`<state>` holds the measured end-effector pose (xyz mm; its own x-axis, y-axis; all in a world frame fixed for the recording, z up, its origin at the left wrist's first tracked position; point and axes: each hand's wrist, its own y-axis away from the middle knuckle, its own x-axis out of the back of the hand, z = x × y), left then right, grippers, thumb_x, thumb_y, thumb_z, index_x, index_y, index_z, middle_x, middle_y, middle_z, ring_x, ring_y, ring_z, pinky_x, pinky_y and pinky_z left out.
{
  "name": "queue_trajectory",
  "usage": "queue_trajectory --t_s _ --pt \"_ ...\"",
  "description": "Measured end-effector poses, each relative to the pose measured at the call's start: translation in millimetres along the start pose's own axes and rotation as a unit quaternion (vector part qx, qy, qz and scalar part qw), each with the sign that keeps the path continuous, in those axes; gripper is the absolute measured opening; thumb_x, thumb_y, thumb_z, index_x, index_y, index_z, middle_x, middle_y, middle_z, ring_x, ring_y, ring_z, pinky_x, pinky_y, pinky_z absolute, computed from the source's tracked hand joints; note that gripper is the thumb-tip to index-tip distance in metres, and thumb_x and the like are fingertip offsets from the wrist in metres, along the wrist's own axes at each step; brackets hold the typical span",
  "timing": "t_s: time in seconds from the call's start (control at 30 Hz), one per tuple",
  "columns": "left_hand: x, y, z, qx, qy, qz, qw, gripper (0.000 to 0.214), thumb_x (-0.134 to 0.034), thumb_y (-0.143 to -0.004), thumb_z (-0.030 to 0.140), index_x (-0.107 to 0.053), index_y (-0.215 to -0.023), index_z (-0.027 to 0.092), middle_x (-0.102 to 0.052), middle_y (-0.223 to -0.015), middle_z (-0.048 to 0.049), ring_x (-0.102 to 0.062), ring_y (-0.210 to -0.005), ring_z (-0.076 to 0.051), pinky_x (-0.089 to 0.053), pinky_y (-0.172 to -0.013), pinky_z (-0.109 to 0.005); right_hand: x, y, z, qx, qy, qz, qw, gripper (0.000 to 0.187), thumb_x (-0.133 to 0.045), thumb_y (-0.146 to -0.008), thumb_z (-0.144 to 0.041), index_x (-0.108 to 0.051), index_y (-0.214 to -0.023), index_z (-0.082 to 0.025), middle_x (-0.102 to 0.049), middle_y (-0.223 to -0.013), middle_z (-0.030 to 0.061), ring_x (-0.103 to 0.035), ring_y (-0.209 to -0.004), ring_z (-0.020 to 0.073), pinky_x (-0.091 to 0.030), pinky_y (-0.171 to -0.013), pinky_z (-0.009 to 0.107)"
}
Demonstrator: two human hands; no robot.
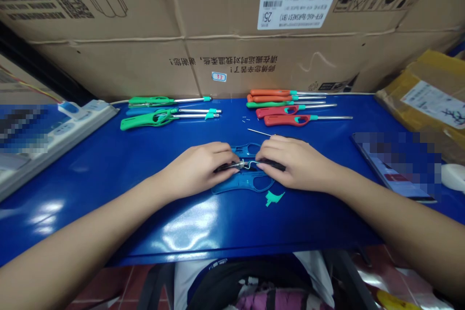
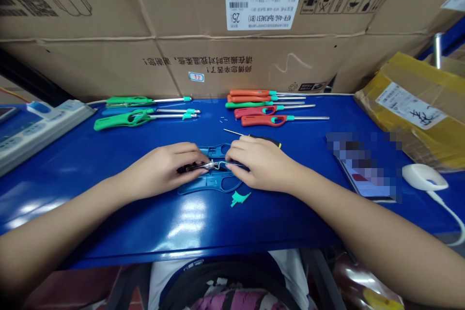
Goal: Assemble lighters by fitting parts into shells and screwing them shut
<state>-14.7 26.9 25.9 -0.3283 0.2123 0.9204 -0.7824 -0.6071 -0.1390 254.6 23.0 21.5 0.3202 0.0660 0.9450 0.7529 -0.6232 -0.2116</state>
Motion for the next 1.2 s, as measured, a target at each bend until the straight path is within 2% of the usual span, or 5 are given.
queue_trajectory --t_s 0.1,0.27,0.5,1.2 --pt "-3.6 -0.8 1.3 -0.014 0.016 0.016 1.000 0.024 -0.051 -0.105 0.032 -0.067 -0.116 0.018 -0.067 -0.108 -0.0072 -0.065 -0.097 -0.018 -0.052 -0.086 -0.030 -4.7 -1.5 0.0 0.017 -0.015 0.015 1.000 0.020 -0.055 -0.102 -0.033 -0.069 -0.105 -0.020 -0.073 -0.100 0.0064 -0.061 -0.093 0.0221 -0.047 -0.087 0.037" --pt "-3.0 -2.0 1.6 -0.029 0.035 0.020 0.999 0.021 -0.052 -0.105 0.028 -0.066 -0.116 0.017 -0.069 -0.107 -0.0074 -0.063 -0.101 -0.020 -0.052 -0.091 -0.033 -7.3 -2.1 0.7 0.034 -0.026 0.026 0.999 0.022 -0.054 -0.102 -0.030 -0.071 -0.092 -0.020 -0.072 -0.086 0.0039 -0.057 -0.083 0.0198 -0.045 -0.082 0.035" --pt "2.9 -2.1 3.9 -0.032 0.058 0.012 0.998 0.016 -0.056 -0.103 0.026 -0.068 -0.111 0.018 -0.070 -0.103 -0.0060 -0.066 -0.098 -0.019 -0.052 -0.087 -0.032 -4.3 -1.6 0.7 0.036 -0.025 0.023 0.999 0.024 -0.055 -0.101 -0.029 -0.072 -0.087 -0.021 -0.071 -0.079 0.0033 -0.054 -0.078 0.0195 -0.044 -0.079 0.035" --pt "5.1 0.6 3.0 -0.036 0.037 0.002 0.999 0.020 -0.056 -0.103 0.028 -0.070 -0.110 0.017 -0.071 -0.101 -0.0061 -0.067 -0.094 -0.019 -0.053 -0.084 -0.031 -1.7 -1.9 2.6 0.053 -0.030 0.018 0.998 0.025 -0.053 -0.101 -0.026 -0.073 -0.087 -0.020 -0.072 -0.081 0.0033 -0.054 -0.078 0.0193 -0.044 -0.077 0.034"
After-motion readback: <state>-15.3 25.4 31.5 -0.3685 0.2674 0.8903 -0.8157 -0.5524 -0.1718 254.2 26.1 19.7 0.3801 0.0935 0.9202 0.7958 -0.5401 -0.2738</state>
